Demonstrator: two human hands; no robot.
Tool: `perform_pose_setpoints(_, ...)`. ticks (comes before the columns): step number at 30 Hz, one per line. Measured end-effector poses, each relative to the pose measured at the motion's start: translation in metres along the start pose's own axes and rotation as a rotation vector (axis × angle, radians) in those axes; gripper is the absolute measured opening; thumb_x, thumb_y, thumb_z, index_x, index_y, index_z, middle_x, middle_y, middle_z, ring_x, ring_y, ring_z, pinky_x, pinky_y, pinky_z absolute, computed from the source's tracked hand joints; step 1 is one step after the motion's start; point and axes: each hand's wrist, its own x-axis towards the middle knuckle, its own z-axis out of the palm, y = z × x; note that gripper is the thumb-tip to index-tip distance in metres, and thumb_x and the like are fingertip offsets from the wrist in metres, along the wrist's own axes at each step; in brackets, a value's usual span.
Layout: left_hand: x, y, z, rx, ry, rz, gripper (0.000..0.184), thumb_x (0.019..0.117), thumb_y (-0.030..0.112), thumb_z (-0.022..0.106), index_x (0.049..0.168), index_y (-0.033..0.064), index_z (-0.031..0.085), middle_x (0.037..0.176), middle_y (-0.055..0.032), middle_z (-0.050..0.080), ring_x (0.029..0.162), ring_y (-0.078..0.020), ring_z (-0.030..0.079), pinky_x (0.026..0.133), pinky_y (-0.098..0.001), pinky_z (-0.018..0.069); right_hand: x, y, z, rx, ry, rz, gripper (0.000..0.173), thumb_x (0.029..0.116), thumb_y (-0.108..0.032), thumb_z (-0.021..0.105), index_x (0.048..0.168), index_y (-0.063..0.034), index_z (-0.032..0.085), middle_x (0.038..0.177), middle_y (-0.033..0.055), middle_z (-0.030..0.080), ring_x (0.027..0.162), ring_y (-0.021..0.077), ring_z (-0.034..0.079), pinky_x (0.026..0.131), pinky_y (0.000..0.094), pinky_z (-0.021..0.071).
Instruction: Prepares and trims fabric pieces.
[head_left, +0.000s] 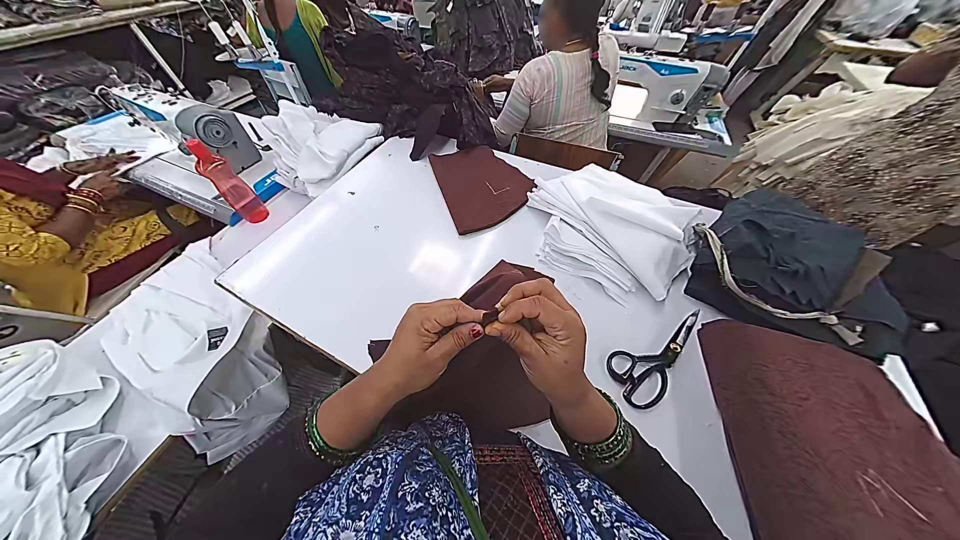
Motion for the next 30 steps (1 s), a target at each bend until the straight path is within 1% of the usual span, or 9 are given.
perform_pose_setpoints(4,0.000,-0.002,0.004,-0.079,0.023,-0.062,0.018,0.1030,0.013,0.059,0.096,0.0035,0.072,0.090,0.0104,0.070,0.088,0.0102,0.062,0.081,-0.0117,0.0512,0.001,0.002,0.000,0.008,-0.027,-0.034,0.015,0.0943,-0.024,0.073,0.091,-0.0106,0.067,0.098,-0.0037,0.064,0.099,-0.0023,0.061,0.087,0.0121,0.0513)
perform_pose_setpoints(6,0.001,-0.002,0.005,-0.102,0.032,-0.083,0.018,0.1029,0.014,0.059,0.093,0.0055,0.071,0.088,0.0123,0.069,0.086,0.0109,0.061,0.079,-0.0113,0.0507,0.002,0.003,0.000,0.006,-0.036,-0.052,0.016,0.0947,-0.024,0.073,0.091,-0.0102,0.066,0.097,-0.0032,0.064,0.099,-0.0017,0.061,0.088,0.0127,0.0517)
perform_pose_setpoints(11,0.002,-0.003,0.007,-0.119,0.044,-0.087,0.017,0.1024,0.014,0.060,0.092,0.0069,0.071,0.087,0.0133,0.069,0.084,0.0107,0.061,0.078,-0.0112,0.0506,0.003,0.004,-0.004,0.005,-0.045,-0.029,0.017,0.0926,-0.026,0.075,0.096,-0.0110,0.068,0.101,-0.0040,0.065,0.101,-0.0016,0.061,0.088,0.0137,0.0522)
perform_pose_setpoints(16,0.004,0.000,0.010,-0.125,0.055,-0.117,0.016,0.1015,0.011,0.060,0.091,0.0080,0.071,0.085,0.0150,0.068,0.082,0.0113,0.061,0.076,-0.0110,0.0505,0.003,0.006,-0.005,-0.031,-0.036,-0.106,0.015,0.0941,-0.025,0.074,0.092,-0.0118,0.067,0.102,-0.0036,0.063,0.104,-0.0024,0.059,0.091,0.0113,0.0494)
perform_pose_setpoints(18,0.004,0.001,0.011,-0.139,0.058,-0.129,0.017,0.1014,0.011,0.060,0.090,0.0087,0.071,0.084,0.0157,0.068,0.080,0.0113,0.061,0.074,-0.0109,0.0503,0.003,0.007,-0.006,-0.047,-0.034,-0.151,0.015,0.0952,-0.025,0.073,0.091,-0.0114,0.067,0.100,-0.0024,0.062,0.103,-0.0008,0.059,0.091,0.0120,0.0483)
perform_pose_setpoints(21,0.005,0.000,0.012,-0.150,0.057,-0.133,0.016,0.1016,0.011,0.060,0.091,0.0094,0.071,0.085,0.0158,0.069,0.080,0.0110,0.062,0.075,-0.0115,0.0512,0.004,0.009,-0.007,-0.076,-0.042,-0.185,0.017,0.0962,-0.026,0.072,0.091,-0.0109,0.067,0.097,-0.0016,0.062,0.102,0.0009,0.058,0.092,0.0139,0.0473)
perform_pose_setpoints(23,0.005,0.000,0.012,-0.153,0.063,-0.132,0.016,0.1014,0.011,0.060,0.091,0.0091,0.072,0.085,0.0156,0.070,0.081,0.0106,0.062,0.075,-0.0119,0.0517,0.005,0.009,-0.007,-0.088,-0.043,-0.175,0.019,0.0961,-0.028,0.072,0.090,-0.0107,0.067,0.097,-0.0018,0.062,0.102,0.0002,0.059,0.092,0.0136,0.0475)
perform_pose_setpoints(26,0.005,0.000,0.012,-0.122,0.062,-0.115,0.016,0.1016,0.011,0.059,0.091,0.0077,0.071,0.085,0.0150,0.068,0.081,0.0111,0.061,0.075,-0.0110,0.0504,0.005,0.007,-0.007,-0.080,-0.042,-0.100,0.021,0.0941,-0.030,0.073,0.089,-0.0113,0.066,0.097,-0.0032,0.063,0.102,-0.0013,0.059,0.091,0.0128,0.0478)
perform_pose_setpoints(30,0.004,-0.002,0.011,-0.097,0.040,-0.083,0.017,0.1018,0.012,0.060,0.091,0.0048,0.071,0.086,0.0123,0.068,0.084,0.0104,0.061,0.078,-0.0114,0.0505,0.005,0.006,-0.009,-0.050,-0.051,-0.021,0.021,0.0916,-0.034,0.076,0.095,-0.0132,0.070,0.103,-0.0054,0.065,0.104,-0.0027,0.059,0.091,0.0132,0.0498)
